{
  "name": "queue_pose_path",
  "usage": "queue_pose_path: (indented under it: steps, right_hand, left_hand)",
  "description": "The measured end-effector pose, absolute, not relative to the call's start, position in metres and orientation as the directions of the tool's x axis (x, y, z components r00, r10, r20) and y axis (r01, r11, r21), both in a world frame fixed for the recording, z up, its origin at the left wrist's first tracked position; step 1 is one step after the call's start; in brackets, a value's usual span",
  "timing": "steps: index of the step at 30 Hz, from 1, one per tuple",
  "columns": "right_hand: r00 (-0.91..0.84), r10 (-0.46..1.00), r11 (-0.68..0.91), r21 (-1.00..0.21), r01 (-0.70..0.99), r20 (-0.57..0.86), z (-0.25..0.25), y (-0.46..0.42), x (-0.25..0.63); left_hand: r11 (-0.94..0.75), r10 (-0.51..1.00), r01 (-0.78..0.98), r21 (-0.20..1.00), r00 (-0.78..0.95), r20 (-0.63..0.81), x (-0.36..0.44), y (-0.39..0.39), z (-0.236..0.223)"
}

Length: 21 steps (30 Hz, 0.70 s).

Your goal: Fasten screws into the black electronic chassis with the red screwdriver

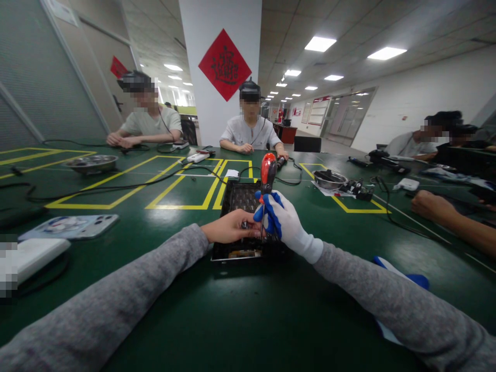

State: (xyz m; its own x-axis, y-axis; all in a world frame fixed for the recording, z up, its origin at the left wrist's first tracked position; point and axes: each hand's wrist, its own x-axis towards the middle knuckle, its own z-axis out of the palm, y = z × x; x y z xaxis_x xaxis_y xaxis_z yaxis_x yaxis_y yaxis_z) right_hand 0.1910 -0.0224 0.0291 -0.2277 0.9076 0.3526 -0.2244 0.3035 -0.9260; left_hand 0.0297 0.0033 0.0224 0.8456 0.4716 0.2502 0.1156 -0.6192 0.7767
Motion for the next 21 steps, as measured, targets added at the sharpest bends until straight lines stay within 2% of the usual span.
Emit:
queue_pose_path:
  steps: [6, 13, 21]
  right_hand:
    - [-0.213, 0.904, 0.322, -0.918, -0.232, 0.371, 0.0295, -0.0238, 0.1907]
    - [-0.224, 0.911, 0.290, -0.923, -0.253, 0.348, 0.0277, -0.0219, 0.1906]
    - [-0.200, 0.911, 0.315, -0.922, -0.225, 0.360, 0.0290, -0.0234, 0.1921]
  left_hand:
    - [-0.633, 0.550, 0.208, 0.746, 0.799, 0.244, 0.0298, 0.0039, 0.0211]
    - [-0.608, 0.492, 0.147, 0.780, 0.841, 0.224, 0.0300, 0.0024, 0.0234]
    - [-0.634, 0.526, 0.180, 0.752, 0.814, 0.248, 0.0301, 0.0029, 0.0218]
